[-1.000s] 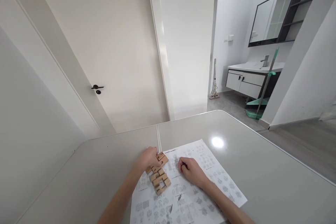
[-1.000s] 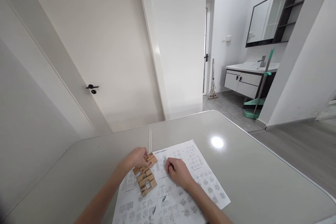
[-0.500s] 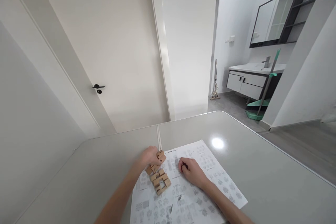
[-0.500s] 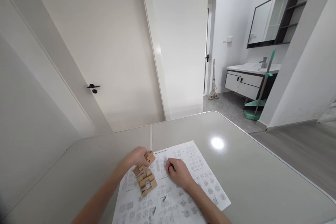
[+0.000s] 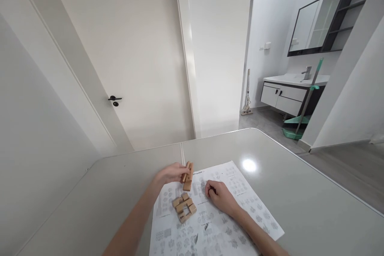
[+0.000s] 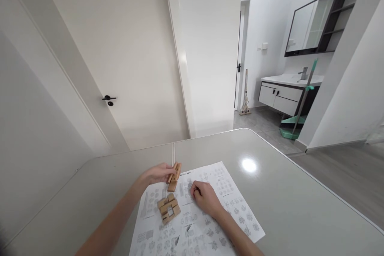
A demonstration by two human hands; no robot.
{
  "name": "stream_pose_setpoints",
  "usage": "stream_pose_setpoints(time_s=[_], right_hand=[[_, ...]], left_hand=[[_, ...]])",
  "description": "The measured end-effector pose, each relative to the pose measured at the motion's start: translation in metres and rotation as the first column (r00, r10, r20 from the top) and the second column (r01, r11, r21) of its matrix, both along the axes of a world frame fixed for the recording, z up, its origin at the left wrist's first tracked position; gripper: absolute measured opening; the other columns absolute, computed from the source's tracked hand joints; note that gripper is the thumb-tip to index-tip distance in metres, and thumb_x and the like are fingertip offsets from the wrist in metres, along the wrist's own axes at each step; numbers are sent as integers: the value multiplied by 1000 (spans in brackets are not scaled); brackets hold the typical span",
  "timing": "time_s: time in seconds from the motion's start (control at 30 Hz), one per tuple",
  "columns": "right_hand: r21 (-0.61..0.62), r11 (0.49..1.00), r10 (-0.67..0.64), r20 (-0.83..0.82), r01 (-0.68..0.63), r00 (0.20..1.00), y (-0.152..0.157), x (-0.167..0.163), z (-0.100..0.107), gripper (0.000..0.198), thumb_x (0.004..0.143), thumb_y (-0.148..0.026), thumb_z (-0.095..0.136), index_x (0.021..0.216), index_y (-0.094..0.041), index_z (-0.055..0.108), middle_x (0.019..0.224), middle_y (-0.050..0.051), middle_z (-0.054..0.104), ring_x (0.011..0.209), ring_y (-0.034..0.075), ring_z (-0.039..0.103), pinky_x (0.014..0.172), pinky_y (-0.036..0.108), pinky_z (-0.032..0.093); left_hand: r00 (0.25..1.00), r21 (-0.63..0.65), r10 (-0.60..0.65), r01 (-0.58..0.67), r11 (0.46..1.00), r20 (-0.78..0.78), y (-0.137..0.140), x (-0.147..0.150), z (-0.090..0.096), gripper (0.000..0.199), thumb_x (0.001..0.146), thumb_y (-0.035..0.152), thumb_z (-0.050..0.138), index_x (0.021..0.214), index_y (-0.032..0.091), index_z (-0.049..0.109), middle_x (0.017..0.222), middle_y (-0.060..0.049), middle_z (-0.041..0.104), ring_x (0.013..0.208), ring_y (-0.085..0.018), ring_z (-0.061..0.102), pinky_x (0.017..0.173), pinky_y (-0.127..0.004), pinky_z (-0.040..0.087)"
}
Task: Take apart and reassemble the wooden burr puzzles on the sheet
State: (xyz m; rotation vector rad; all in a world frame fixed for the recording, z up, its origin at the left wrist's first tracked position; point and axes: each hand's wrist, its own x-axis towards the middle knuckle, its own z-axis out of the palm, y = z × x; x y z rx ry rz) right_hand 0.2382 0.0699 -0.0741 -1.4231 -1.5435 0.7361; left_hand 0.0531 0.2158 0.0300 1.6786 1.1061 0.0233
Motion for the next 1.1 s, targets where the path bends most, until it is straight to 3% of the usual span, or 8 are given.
stream_pose_setpoints(time_s=[0.17,0.43,0.5,0.6,0.77,0.93,1.1], right_hand=[[1,1000,10,-48,-10,999,2,0,-2,23,73,-9,40,68,-21,60,64,-2,61,57,15,51,58,23,35],[-15,1000,-21,-167,19,986,8,4,-14,7,72,-20,47,67,-21,52,61,-3,55,59,15,48,60,25,38],[-25,999,-24,-195,19,980,8,5,-15,4,71,-22,48,67,-22,48,60,-4,52,59,15,47,59,24,38],[-42,999,-40,-229,31,973,9,5,-15,6,74,-25,46,69,-23,47,60,-4,50,59,16,47,58,24,39],[-59,998,-33,-254,19,967,10,4,-15,9,76,-25,43,74,-23,51,57,-4,51,57,17,49,60,25,41],[-33,999,-37,-231,30,972,10,5,-14,14,73,-18,41,72,-22,55,65,-1,58,61,17,51,62,26,41],[-22,999,-36,-200,32,979,8,3,-12,17,73,-16,40,74,-22,56,65,-2,58,61,17,51,62,26,39]], left_hand=[[962,-273,95,-22,962,256,-27,13,-6,34,82,49,69,74,18,57,75,-1,55,64,-11,52,60,-23,43],[835,-564,277,47,825,475,-99,37,-31,26,90,40,65,90,15,64,83,-3,56,65,-10,51,60,-21,41],[712,-702,431,122,702,555,-115,37,-45,21,90,34,66,96,14,65,85,-4,56,63,-8,51,60,-21,39],[590,-768,568,147,624,574,-130,31,-69,21,92,32,65,99,13,64,83,-2,53,58,-6,47,55,-19,36],[585,-702,551,44,711,595,-133,21,-88,26,85,34,72,98,14,63,85,-3,56,59,-7,51,55,-19,36],[578,-629,547,-73,774,605,-123,12,-81,29,82,37,76,95,15,63,85,-3,59,60,-8,54,55,-19,39],[560,-548,572,-233,803,600,-105,-2,-80,35,80,42,78,100,17,63,85,-2,61,62,-9,57,58,-20,43]])
